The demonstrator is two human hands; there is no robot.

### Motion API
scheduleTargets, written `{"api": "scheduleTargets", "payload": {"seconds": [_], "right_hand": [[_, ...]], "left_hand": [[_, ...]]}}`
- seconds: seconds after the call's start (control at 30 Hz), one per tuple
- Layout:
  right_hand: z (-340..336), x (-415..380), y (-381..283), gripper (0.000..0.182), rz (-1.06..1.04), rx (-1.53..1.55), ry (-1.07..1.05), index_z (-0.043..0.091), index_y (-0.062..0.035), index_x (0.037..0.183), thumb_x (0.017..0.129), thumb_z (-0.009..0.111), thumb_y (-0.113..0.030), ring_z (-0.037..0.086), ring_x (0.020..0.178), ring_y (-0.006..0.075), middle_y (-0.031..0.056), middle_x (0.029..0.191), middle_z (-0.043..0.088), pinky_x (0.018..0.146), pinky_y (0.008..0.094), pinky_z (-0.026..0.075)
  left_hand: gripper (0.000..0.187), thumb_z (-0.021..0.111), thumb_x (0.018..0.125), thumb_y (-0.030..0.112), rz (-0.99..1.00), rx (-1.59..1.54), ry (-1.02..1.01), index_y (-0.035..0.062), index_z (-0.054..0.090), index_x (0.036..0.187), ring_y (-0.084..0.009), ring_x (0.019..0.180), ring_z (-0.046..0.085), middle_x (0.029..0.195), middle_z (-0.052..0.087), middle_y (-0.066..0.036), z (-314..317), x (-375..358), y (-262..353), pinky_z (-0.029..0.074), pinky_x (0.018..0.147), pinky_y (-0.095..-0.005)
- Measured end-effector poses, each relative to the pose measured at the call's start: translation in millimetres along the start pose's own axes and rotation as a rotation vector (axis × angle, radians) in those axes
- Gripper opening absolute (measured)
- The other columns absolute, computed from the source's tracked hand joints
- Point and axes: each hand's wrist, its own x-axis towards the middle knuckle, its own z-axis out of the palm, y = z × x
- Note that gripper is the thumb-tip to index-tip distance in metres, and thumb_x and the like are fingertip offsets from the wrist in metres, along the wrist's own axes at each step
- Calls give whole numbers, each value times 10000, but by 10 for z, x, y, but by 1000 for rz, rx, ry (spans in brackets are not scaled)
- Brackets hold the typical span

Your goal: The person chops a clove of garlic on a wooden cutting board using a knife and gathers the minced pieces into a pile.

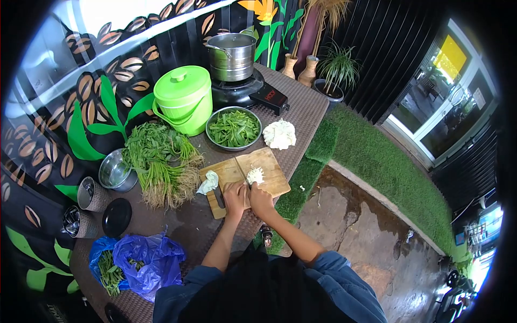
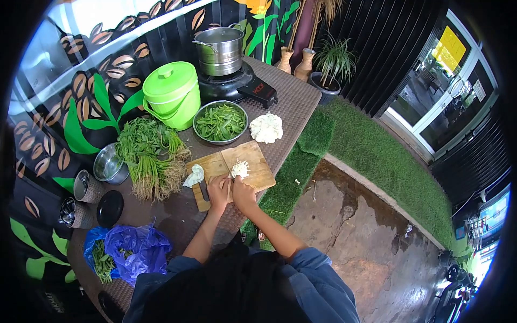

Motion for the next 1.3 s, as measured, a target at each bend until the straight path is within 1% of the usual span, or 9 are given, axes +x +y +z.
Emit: {"api": "scheduleTargets", "payload": {"seconds": [0.13, 0.4, 0.67, 0.73, 0.93, 1.0, 1.13, 1.23, 1.3], "right_hand": [[46, -13, -7, 217, 5, -16, 7, 456, -21, 908, 898, 450, -237, 651, 562, 340, 178, 604, 625, 483, 421, 527], [-344, 145, 64, 268, 37, 118, -265, 442, 47, 1013, 862, 477, -172, 642, 770, 417, 273, 817, 631, 696, 472, 525], [-325, -126, -136, 283, 109, 122, -260, 435, 67, 1034, 842, 483, -136, 655, 742, 404, 259, 780, 637, 649, 464, 534], [-203, -215, -151, 270, 109, 43, -112, 426, 45, 1027, 850, 490, -149, 659, 703, 391, 226, 732, 643, 619, 452, 538], [-48, 67, -56, 262, 49, 47, -164, 413, 18, 1017, 887, 466, -203, 655, 680, 381, 215, 722, 642, 591, 457, 532], [-133, 179, -39, 253, 67, 79, -129, 475, 3, 957, 886, 471, -240, 669, 695, 357, 215, 732, 650, 593, 430, 545], [-345, 228, -5, 336, 80, 143, -286, 484, 32, 1008, 895, 465, -284, 648, 842, 390, 258, 860, 643, 729, 478, 517], [-354, 93, -32, 306, 63, 137, -271, 485, 27, 987, 894, 461, -264, 659, 800, 378, 252, 831, 646, 684, 458, 531], [-283, -17, -96, 235, 34, 16, -189, 473, 33, 963, 858, 488, -177, 658, 679, 374, 242, 734, 633, 584, 459, 534]], "left_hand": [[92, 636, 768, 32, 70, 29, -8, -6, 672, 844, -327, 827, 569, 818, 647, -144, 4, 7, -46, 453, 739, -395], [94, 624, 778, 41, 94, 25, -17, -6, 669, 846, -329, 844, 558, 847, 652, -137, 15, -25, -101, 444, 755, -399], [94, 610, 782, 27, 69, 38, -20, -11, 674, 839, -318, 842, 558, 832, 652, -140, 52, -30, -147, 445, 756, -394], [91, 612, 780, 27, 58, 42, -12, -11, 675, 833, -314, 838, 561, 826, 652, -139, 24, -32, -79, 446, 752, -390], [85, 622, 774, 32, 83, 39, 9, -12, 676, 821, -308, 821, 569, 814, 652, -139, 18, -29, -65, 452, 744, -390], [84, 625, 771, 30, 88, 41, 8, -11, 676, 823, -310, 819, 570, 814, 651, -140, 25, -20, -67, 453, 745, -393], [86, 640, 757, 4, 64, -8, 11, -5, 628, 841, -317, 824, 574, 815, 637, -137, 44, -32, -119, 461, 736, -400], [125, 643, 760, -5, 10, -103, 22, 1, 573, 864, -317, 825, 577, 819, 622, -134, 57, -11, -100, 465, 720, -401], [146, 643, 765, -6, -34, -153, 30, 5, 547, 874, -315, 822, 579, 821, 615, -133, 50, -29, -76, 467, 709, -399]]}}
